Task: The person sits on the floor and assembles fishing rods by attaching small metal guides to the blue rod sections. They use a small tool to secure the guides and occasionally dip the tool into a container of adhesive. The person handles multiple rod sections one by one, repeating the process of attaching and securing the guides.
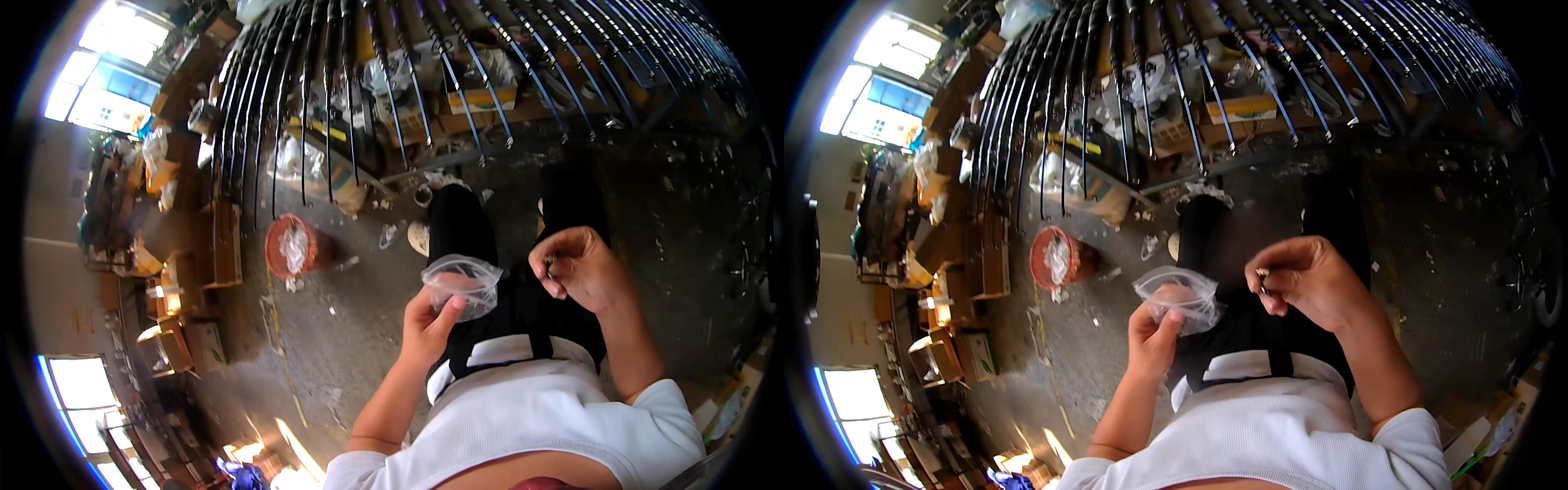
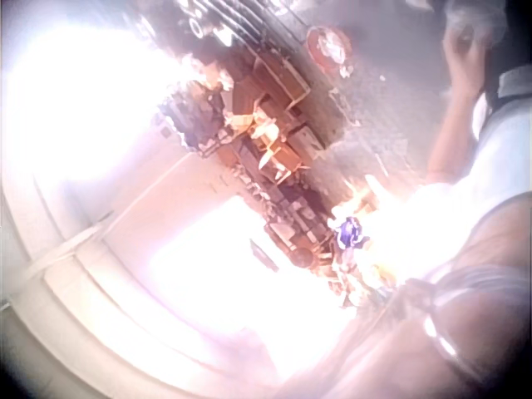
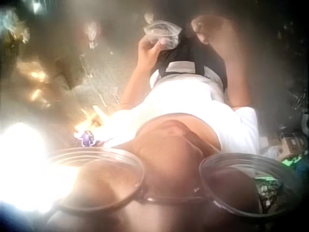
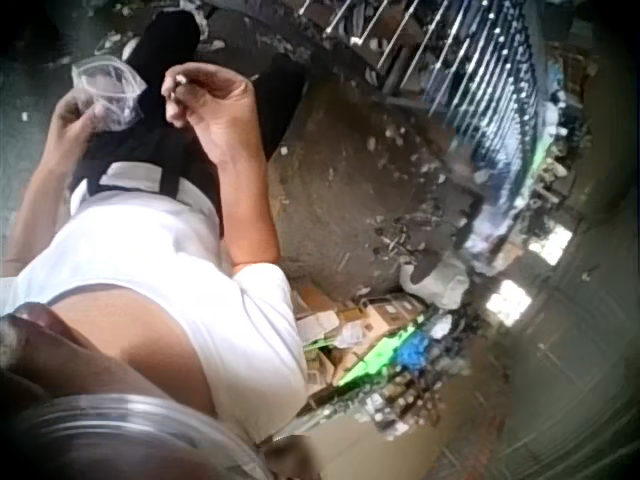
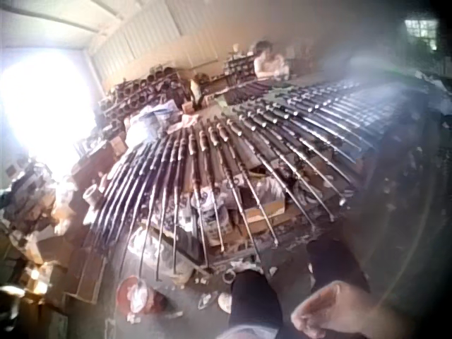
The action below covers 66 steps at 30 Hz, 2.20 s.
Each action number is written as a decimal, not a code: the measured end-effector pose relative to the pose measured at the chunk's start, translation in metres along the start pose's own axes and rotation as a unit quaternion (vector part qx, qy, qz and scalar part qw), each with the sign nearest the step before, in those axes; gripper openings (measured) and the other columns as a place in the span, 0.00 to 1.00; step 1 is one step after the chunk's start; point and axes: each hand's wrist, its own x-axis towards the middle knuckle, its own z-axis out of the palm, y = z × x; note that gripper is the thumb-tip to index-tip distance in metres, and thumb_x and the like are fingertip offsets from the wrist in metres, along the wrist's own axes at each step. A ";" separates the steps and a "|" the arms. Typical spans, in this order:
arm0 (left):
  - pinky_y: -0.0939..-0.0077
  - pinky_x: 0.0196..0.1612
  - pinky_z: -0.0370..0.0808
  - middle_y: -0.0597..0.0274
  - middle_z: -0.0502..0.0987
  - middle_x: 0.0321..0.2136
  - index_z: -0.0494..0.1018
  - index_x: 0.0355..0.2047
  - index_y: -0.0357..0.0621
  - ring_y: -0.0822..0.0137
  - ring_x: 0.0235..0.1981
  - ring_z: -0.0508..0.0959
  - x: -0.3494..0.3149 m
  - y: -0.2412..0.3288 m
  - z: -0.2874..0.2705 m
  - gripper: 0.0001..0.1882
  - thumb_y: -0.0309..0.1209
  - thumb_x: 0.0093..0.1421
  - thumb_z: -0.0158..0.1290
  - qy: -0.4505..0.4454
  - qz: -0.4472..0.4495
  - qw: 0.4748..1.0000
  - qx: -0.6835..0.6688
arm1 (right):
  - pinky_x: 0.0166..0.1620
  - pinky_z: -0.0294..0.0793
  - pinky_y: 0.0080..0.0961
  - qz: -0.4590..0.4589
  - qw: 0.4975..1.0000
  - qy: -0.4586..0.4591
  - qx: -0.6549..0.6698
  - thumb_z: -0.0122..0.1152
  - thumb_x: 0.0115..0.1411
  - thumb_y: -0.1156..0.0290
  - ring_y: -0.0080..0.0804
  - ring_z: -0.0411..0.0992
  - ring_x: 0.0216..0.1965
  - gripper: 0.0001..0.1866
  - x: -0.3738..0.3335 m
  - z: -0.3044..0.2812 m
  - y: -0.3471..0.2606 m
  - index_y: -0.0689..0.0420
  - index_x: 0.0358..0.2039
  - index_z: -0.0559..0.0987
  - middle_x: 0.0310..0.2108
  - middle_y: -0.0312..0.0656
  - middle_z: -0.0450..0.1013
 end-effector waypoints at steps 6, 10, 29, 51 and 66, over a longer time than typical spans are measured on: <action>0.70 0.47 0.67 0.56 0.74 0.38 0.73 0.36 0.33 0.65 0.42 0.72 0.046 0.080 0.011 0.10 0.30 0.59 0.50 -0.002 0.036 0.998 0.046 | 0.27 0.73 0.19 0.061 0.996 0.049 0.052 0.59 0.52 0.79 0.26 0.73 0.23 0.07 -0.032 -0.034 0.012 0.65 0.33 0.78 0.27 0.42 0.75; 0.73 0.41 0.71 0.58 0.74 0.33 0.69 0.39 0.35 0.69 0.38 0.74 0.145 0.123 0.025 0.12 0.32 0.60 0.49 0.018 0.051 0.998 -0.011 | 0.27 0.73 0.19 0.074 0.990 0.059 0.104 0.59 0.52 0.80 0.26 0.73 0.24 0.07 -0.048 -0.058 0.033 0.65 0.33 0.78 0.28 0.44 0.75; 0.75 0.34 0.72 0.52 0.73 0.33 0.63 0.42 0.32 0.65 0.35 0.75 0.551 0.092 -0.052 0.19 0.20 0.48 0.53 0.185 0.130 0.933 0.281 | 0.28 0.74 0.19 0.124 0.981 0.117 0.091 0.59 0.51 0.82 0.27 0.74 0.24 0.08 -0.047 -0.115 0.008 0.69 0.34 0.77 0.27 0.45 0.75; 0.56 0.60 0.57 0.47 0.65 0.53 0.66 0.42 0.38 0.51 0.56 0.63 0.084 0.081 0.060 0.20 0.42 0.64 0.34 0.043 -0.125 0.904 -0.407 | 0.27 0.74 0.17 0.154 0.984 -0.063 -0.055 0.60 0.52 0.79 0.26 0.75 0.25 0.09 0.008 -0.055 -0.039 0.66 0.35 0.78 0.27 0.44 0.76; 0.68 0.57 0.62 0.61 0.74 0.43 0.73 0.39 0.41 0.64 0.54 0.66 0.060 -0.056 0.143 0.14 0.37 0.64 0.42 0.027 -0.225 0.767 -0.601 | 0.38 0.72 0.30 -0.175 0.783 0.059 -0.595 0.51 0.46 0.87 0.45 0.71 0.34 0.17 -0.033 -0.036 -0.012 0.61 0.38 0.74 0.35 0.49 0.71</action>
